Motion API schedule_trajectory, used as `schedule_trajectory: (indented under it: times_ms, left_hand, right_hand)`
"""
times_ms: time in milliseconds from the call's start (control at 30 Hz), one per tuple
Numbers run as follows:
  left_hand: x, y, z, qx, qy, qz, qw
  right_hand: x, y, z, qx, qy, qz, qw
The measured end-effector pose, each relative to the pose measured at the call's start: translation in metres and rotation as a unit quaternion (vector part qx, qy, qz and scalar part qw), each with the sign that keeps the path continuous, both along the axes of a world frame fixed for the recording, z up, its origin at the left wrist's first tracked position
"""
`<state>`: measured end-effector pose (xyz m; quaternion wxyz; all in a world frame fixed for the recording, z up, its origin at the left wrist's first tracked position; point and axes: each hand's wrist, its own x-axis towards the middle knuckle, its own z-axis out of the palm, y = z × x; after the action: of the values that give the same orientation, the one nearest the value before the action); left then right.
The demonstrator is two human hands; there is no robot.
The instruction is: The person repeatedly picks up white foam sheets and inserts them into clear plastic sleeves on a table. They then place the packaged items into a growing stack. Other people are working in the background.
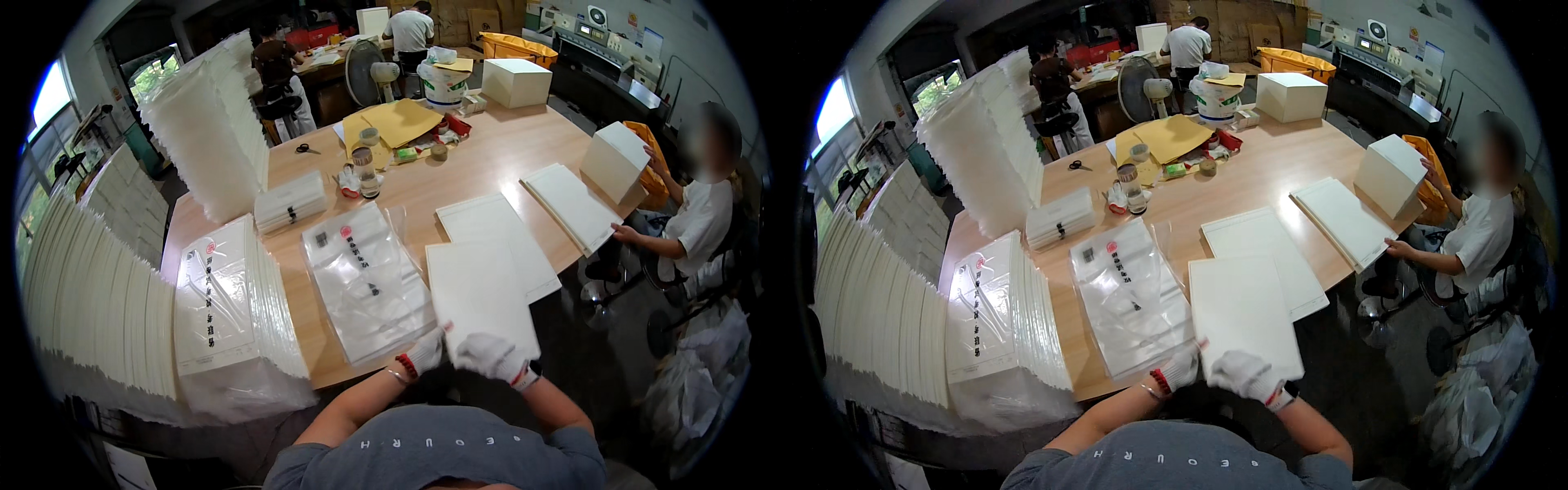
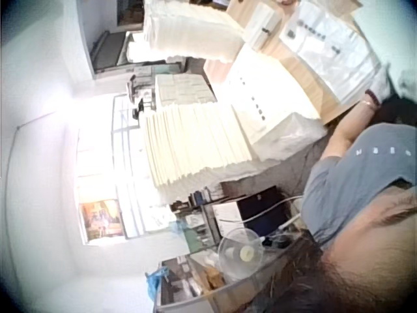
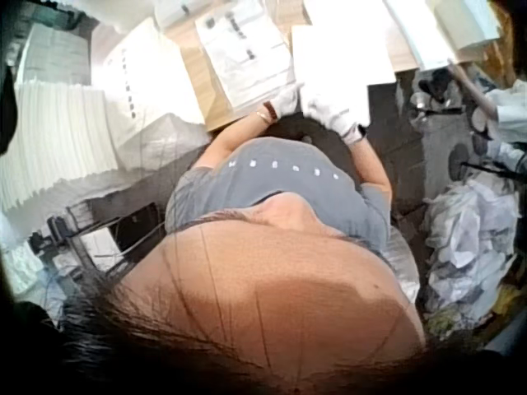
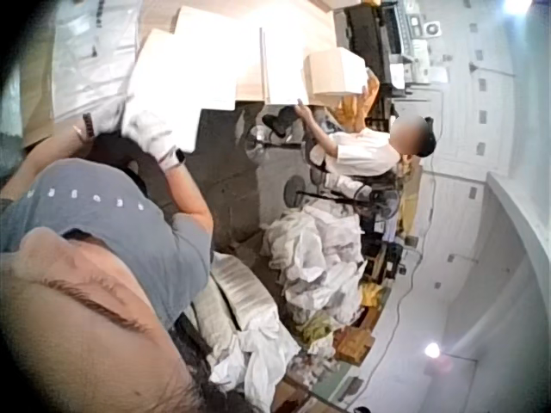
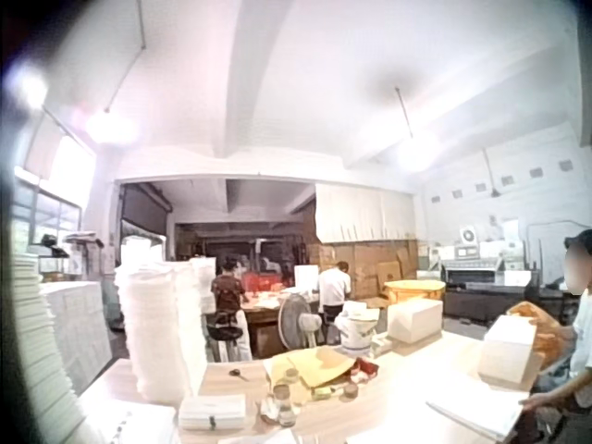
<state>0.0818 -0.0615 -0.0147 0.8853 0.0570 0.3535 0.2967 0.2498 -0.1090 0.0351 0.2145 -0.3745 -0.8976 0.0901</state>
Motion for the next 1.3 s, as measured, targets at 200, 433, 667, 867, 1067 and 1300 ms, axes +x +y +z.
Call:
schedule_trajectory:
  times_ms: [200,433,667,867,1067,1300]
  left_hand:
    - [-0.041,-0.010,0.030,0.372,0.246,-0.260,0.856]
    - [-0.015,-0.067,0.033,0.652,0.629,-0.207,0.369]
    - [-0.136,0.029,0.094,0.538,0.761,0.092,0.351]
    - [-0.100,0.037,0.039,0.680,0.371,0.077,0.628]
    - [-0.093,0.038,0.029,0.656,0.582,-0.040,0.479]
    - [-0.140,0.048,-0.024,0.690,0.656,0.042,0.302]
  right_hand:
    - [0.077,-0.023,-0.088,-0.389,0.515,-0.323,0.692]
    - [-0.062,-0.015,-0.079,-0.264,0.555,-0.324,0.719]
    - [-0.039,-0.025,-0.002,-0.023,0.231,-0.175,0.957]
    - [-0.065,0.018,-0.019,-0.122,-0.055,-0.189,0.973]
    - [-0.106,0.068,0.014,-0.279,0.068,-0.443,0.849]
    - [-0.088,0.173,-0.087,-0.300,0.024,-0.369,0.879]
